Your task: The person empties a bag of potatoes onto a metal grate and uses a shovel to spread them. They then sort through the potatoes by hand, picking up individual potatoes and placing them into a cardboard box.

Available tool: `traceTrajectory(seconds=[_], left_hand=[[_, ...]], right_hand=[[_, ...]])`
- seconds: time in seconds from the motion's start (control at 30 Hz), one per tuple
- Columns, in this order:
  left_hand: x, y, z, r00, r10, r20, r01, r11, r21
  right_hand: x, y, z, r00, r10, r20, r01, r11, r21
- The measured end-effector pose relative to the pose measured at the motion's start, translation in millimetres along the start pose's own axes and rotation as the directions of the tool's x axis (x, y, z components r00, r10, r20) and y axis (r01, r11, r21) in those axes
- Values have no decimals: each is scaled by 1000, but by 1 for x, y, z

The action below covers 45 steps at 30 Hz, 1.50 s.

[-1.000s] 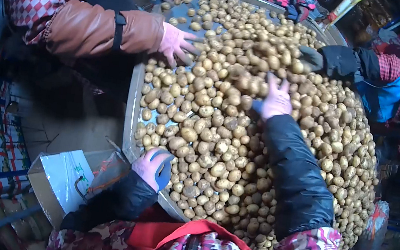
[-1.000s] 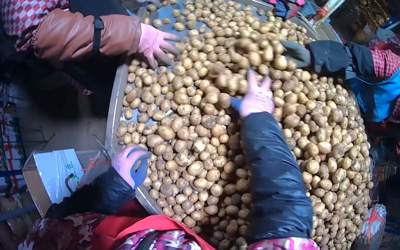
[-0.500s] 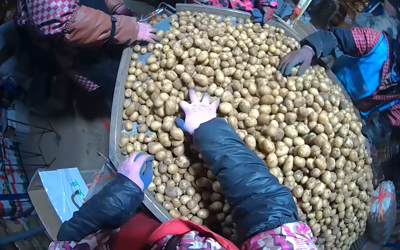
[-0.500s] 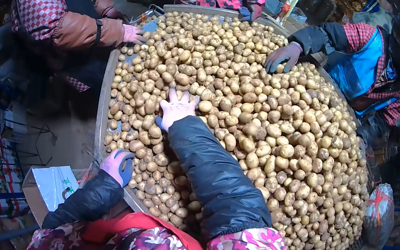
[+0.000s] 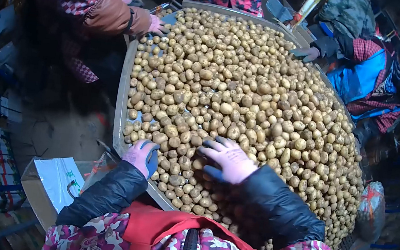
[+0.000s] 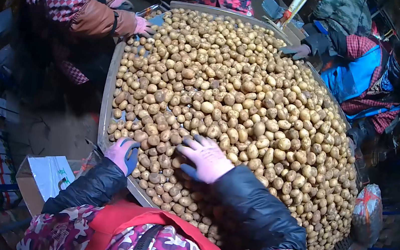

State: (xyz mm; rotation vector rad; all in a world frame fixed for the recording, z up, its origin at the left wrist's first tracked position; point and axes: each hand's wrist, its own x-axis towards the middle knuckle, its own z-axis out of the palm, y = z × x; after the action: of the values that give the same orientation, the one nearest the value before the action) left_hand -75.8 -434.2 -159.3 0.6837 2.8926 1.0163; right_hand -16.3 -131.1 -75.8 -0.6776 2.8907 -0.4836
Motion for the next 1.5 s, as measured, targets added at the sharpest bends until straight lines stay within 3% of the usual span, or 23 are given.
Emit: traceTrajectory(seconds=[0.03,0.07,0.13,0.2,0.23,0.33,0.4,0.53,0.6,0.67,0.73,0.77,0.87,0.93,1.03,1.07,1.13,1.23,1.27,1.33,1.4,1.43,1.5], left_hand=[[1,1,-2,1000,-4,19,4,1000,-11],[1,0,-3,999,-6,39,7,1000,-22],[2,-2,0,999,-22,40,23,999,-26],[3,-4,-1,999,-11,31,13,999,-50],[1,-5,1,1000,-3,23,4,999,-54],[2,-3,-3,999,-11,33,12,999,-37],[2,-5,0,999,-21,38,23,999,-49],[3,-3,1,1000,-12,19,13,998,-54],[4,-2,0,1000,-6,15,7,999,-48],[4,0,-1,1000,6,17,-6,1000,-22],[3,1,-2,1000,8,16,-8,1000,-11],[3,0,-2,999,6,35,-5,1000,-11],[4,3,-6,998,-16,59,16,1000,9],[5,2,-8,994,-34,104,35,999,-6],[6,4,-17,982,-71,175,71,997,7],[7,4,-18,977,-73,202,75,997,-2],[8,3,-17,978,-74,197,76,997,-4],[3,-9,1,994,-27,102,30,999,-33],[3,-9,-1,995,-18,102,22,999,-38],[4,-7,-4,992,-30,125,34,999,-25],[2,-8,0,993,-33,115,38,998,-41],[4,-5,-2,997,-15,79,18,999,-42],[4,-3,-2,1000,8,30,-6,999,-42]], right_hand=[[6,11,-14,988,78,131,-92,990,109],[10,15,-31,965,233,116,-250,953,168],[19,38,-50,888,446,-113,-412,880,237],[33,88,-51,816,441,-373,-479,878,-9],[46,100,-52,717,571,-401,-641,766,-56],[82,111,-44,610,764,-208,-783,542,-305],[101,110,-40,589,796,-143,-791,531,-302],[99,76,-37,695,694,-186,-719,675,-167],[92,65,-25,796,558,-233,-590,802,-96],[93,51,-15,912,402,-79,-400,916,37],[98,32,-6,976,215,-44,-217,975,-41],[106,33,-8,970,242,-31,-243,969,-35],[152,81,-21,902,260,-345,-284,959,-19],[198,115,-41,852,324,-412,-381,923,-62],[257,138,-33,824,497,-271,-535,841,-85],[266,120,-33,850,499,-168,-527,805,-272],[272,81,-22,850,515,-113,-527,829,-185],[253,62,3,944,325,-60,-314,938,146],[240,52,14,934,285,-214,-283,958,36],[209,36,15,929,232,-287,-197,969,147],[183,18,11,963,133,-236,-118,990,76],[172,10,17,925,31,-380,-45,999,-29],[153,4,19,964,38,-264,-63,994,-87]])
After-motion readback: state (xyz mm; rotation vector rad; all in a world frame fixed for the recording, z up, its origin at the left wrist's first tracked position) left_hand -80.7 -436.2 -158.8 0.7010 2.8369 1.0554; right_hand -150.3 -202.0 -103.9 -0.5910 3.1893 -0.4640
